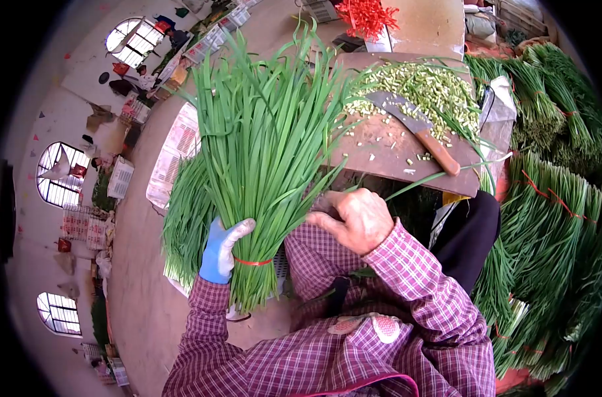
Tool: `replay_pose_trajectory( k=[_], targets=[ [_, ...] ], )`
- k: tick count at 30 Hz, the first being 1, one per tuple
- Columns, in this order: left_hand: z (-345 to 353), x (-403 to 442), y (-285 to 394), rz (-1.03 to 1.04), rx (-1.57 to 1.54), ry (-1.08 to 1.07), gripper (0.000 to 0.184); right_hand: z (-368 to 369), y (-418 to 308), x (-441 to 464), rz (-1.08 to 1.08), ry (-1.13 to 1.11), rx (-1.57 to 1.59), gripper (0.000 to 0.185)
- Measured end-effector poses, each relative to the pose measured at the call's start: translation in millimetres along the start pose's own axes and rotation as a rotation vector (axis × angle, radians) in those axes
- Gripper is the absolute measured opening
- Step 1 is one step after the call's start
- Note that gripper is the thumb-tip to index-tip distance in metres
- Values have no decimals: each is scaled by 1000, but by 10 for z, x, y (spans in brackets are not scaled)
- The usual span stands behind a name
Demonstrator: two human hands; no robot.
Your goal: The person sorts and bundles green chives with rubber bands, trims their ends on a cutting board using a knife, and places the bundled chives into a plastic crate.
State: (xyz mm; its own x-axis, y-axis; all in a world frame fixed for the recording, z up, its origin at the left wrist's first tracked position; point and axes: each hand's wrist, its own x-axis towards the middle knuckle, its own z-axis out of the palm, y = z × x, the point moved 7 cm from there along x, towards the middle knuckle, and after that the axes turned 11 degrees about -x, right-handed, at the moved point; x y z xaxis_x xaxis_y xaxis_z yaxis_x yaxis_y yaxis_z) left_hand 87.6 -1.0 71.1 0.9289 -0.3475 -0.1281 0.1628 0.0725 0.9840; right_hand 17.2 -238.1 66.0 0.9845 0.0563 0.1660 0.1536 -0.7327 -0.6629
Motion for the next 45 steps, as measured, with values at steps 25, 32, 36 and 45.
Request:
replay_pose_trajectory(
  k=[25, 32, 36, 45],
  targets=[
    [92, -33, -866, -177, -64, -1, 47, 751, -145, 346, -95, 241, -37, 26],
    [94, -34, -902, -140, -53, 17, 45, 876, -256, 313, -208, 382, -292, 19],
    [82, -23, -906, -124, -72, 53, 37, 804, -223, 297, -205, 545, -214, 16],
    [-27, -120, -900, -44, 3, 21, 29, -286, 30, 257, -132, 615, -400, 24]
  ],
)
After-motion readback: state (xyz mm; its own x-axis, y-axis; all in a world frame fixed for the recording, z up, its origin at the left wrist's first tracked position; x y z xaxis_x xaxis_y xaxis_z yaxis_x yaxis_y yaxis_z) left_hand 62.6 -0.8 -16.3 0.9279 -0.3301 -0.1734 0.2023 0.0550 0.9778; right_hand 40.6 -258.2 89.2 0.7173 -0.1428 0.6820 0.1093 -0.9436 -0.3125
